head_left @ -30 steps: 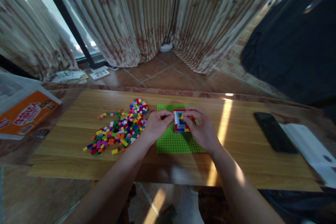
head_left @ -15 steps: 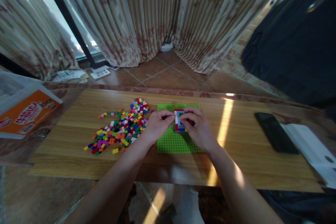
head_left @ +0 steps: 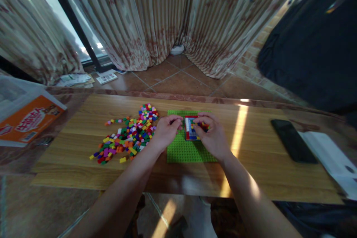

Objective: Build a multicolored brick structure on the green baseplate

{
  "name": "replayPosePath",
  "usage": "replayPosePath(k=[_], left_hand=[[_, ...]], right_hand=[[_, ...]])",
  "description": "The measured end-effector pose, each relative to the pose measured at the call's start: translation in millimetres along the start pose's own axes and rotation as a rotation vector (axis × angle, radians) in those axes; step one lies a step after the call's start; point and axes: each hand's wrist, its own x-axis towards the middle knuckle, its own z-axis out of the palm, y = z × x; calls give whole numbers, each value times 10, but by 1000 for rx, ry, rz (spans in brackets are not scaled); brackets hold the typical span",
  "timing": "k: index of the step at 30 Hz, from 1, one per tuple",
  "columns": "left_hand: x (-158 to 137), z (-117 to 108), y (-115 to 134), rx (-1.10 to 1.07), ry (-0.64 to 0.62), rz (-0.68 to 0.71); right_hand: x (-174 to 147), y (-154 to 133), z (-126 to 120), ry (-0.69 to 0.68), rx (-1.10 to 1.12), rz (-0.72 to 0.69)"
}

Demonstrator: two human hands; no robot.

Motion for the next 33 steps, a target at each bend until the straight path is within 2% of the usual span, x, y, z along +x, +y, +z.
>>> replayPosePath(k=[10,17,21,26,33], left_hand=[[-11,20,27,-32,4,-38],[-23,35,31,-127,6,-44],[-53,16,69,-243,12,-32],[-81,-17,139,-421,10,-101],[-154,-29,208,-556,-139,-125]], right_hand=[[4,-13,13,14,50,47],[-4,-15,59,5,36,14],[-14,-19,81,15,6,-28],[-32,-47,58,46,-38,-89],[-86,-193,108,66,-150,-309]])
